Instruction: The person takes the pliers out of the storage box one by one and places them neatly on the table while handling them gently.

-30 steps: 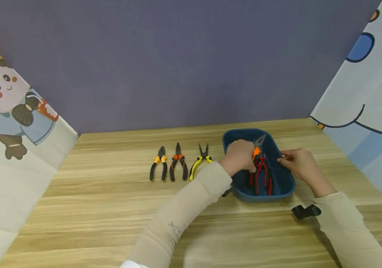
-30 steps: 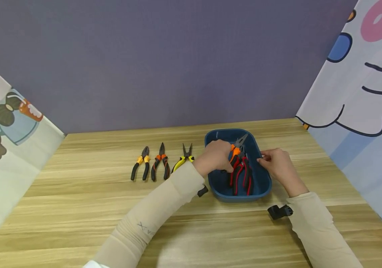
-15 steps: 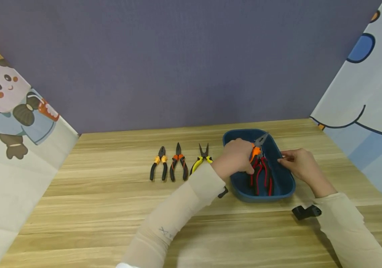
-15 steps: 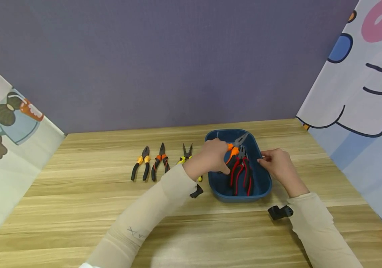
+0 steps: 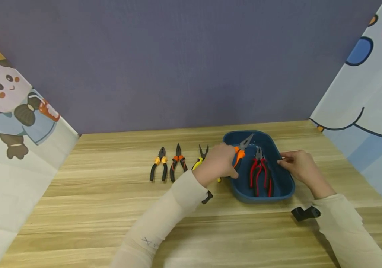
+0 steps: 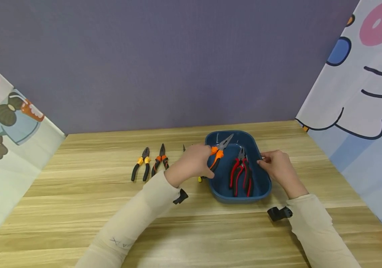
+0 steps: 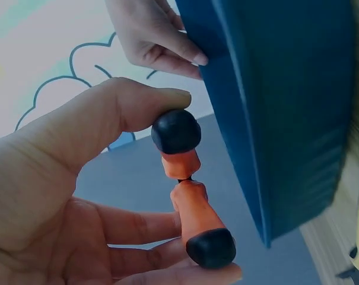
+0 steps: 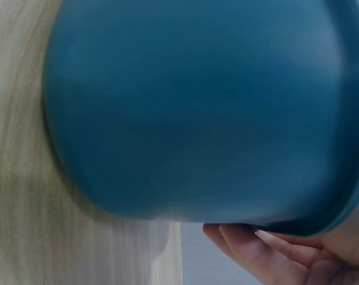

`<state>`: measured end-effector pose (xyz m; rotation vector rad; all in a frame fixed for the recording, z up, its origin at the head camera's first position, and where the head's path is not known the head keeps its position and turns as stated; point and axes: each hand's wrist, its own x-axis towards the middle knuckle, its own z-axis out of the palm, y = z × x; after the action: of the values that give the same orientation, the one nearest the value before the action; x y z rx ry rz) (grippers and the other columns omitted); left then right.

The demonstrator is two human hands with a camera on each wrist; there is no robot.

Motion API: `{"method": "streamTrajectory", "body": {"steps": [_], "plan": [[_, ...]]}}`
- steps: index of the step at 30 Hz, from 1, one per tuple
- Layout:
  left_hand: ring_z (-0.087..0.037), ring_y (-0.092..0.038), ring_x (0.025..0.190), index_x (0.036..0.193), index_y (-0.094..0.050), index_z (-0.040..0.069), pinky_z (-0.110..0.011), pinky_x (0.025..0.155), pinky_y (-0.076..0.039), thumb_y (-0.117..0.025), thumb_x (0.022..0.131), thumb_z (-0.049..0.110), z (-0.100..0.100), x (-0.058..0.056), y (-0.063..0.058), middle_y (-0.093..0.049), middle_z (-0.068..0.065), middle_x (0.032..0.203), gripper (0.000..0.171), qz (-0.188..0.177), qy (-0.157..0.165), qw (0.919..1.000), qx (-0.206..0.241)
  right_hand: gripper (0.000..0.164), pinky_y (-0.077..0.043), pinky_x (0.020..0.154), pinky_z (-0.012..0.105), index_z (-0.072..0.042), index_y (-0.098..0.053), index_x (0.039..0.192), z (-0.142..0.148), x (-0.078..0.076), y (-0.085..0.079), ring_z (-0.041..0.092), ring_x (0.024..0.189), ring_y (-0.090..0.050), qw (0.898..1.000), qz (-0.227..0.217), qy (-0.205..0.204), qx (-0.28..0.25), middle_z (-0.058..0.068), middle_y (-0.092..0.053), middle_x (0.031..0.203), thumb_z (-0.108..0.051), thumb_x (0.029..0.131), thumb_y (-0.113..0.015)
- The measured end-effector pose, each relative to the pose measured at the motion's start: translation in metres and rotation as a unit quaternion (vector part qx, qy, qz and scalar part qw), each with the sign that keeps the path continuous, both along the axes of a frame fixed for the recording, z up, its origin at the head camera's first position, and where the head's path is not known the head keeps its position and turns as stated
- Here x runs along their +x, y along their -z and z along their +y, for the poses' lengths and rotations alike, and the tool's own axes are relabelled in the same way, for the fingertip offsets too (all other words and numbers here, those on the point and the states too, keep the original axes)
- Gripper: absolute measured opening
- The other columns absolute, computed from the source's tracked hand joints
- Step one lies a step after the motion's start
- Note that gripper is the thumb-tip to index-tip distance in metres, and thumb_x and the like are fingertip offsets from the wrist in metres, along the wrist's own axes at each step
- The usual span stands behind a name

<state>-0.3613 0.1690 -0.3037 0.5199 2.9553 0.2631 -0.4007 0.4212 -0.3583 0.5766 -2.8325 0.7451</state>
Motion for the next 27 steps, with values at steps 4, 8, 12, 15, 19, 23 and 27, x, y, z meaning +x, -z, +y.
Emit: {"method": "streamTrajectory", "body": {"steps": [4, 8, 12, 15, 19, 23, 27], "plan": [[-0.012, -0.052, 0.068, 0.060, -0.055, 0.014, -0.024, 0.051, -0.040, -0.083, 0.070, 0.036, -0.010, 0.004, 0.001, -0.053, 0.004, 0.071, 0.037, -0.002, -0.011, 0.9999, 0.011, 0.031, -0.049, 0.071, 0.054, 0.018, -0.062, 0.105, 0.000, 0.000, 0.000, 0.042, 0.079, -0.066, 1.000, 0.017, -0.006, 0.003, 0.024, -0.068, 0.081, -0.004, 0.084, -0.067], [-0.010, -0.042, 0.055, 0.053, -0.048, 0.015, -0.023, 0.050, -0.037, -0.083, 0.070, 0.035, -0.020, 0.007, 0.001, -0.039, 0.005, 0.059, 0.044, 0.002, -0.017, 0.9997, 0.016, 0.031, -0.049, 0.070, 0.054, 0.018, -0.062, 0.105, 0.001, -0.001, 0.001, 0.043, 0.079, -0.065, 1.000, 0.019, -0.006, 0.002, 0.024, -0.068, 0.081, -0.004, 0.084, -0.067], [-0.010, -0.036, 0.052, 0.049, -0.042, 0.015, -0.022, 0.049, -0.035, -0.083, 0.070, 0.034, -0.029, 0.010, 0.002, -0.031, 0.005, 0.057, 0.051, -0.009, -0.033, 0.9992, 0.023, 0.031, -0.049, 0.070, 0.054, 0.018, -0.062, 0.104, 0.000, -0.001, 0.002, 0.043, 0.079, -0.065, 1.000, 0.020, -0.008, 0.001, 0.024, -0.068, 0.080, -0.005, 0.084, -0.068], [-0.011, -0.035, 0.052, 0.051, -0.040, 0.014, -0.022, 0.049, -0.034, -0.083, 0.071, 0.034, -0.035, 0.011, 0.004, -0.031, 0.004, 0.058, 0.051, -0.025, -0.048, 0.9979, 0.036, 0.030, -0.050, 0.069, 0.054, 0.017, -0.063, 0.103, 0.000, -0.002, 0.002, 0.042, 0.078, -0.065, 1.000, 0.027, -0.008, 0.003, 0.024, -0.068, 0.079, -0.004, 0.083, -0.068], [-0.011, -0.035, 0.052, 0.059, -0.045, 0.014, -0.023, 0.048, -0.033, -0.083, 0.072, 0.032, -0.044, 0.013, 0.007, -0.036, 0.003, 0.060, 0.044, -0.037, -0.062, 0.9958, 0.055, 0.030, -0.050, 0.067, 0.053, 0.017, -0.063, 0.103, 0.000, -0.002, 0.002, 0.042, 0.076, -0.065, 0.999, 0.032, -0.011, 0.004, 0.024, -0.068, 0.079, -0.004, 0.083, -0.068], [-0.012, -0.037, 0.054, 0.067, -0.052, 0.013, -0.024, 0.049, -0.033, -0.083, 0.071, 0.030, -0.053, 0.016, 0.012, -0.040, 0.003, 0.063, 0.036, -0.040, -0.069, 0.9944, 0.069, 0.029, -0.050, 0.066, 0.053, 0.017, -0.063, 0.103, 0.000, -0.001, 0.003, 0.041, 0.075, -0.065, 0.999, 0.036, -0.014, 0.004, 0.023, -0.068, 0.078, -0.004, 0.083, -0.069], [-0.012, -0.036, 0.053, 0.070, -0.053, 0.012, -0.024, 0.048, -0.033, -0.084, 0.070, 0.033, -0.061, 0.018, 0.016, -0.038, 0.003, 0.061, 0.037, -0.040, -0.077, 0.9929, 0.082, 0.030, -0.050, 0.066, 0.052, 0.017, -0.063, 0.103, 0.000, -0.001, 0.003, 0.041, 0.075, -0.065, 0.999, 0.032, -0.012, 0.002, 0.023, -0.068, 0.079, -0.004, 0.083, -0.068]]}}
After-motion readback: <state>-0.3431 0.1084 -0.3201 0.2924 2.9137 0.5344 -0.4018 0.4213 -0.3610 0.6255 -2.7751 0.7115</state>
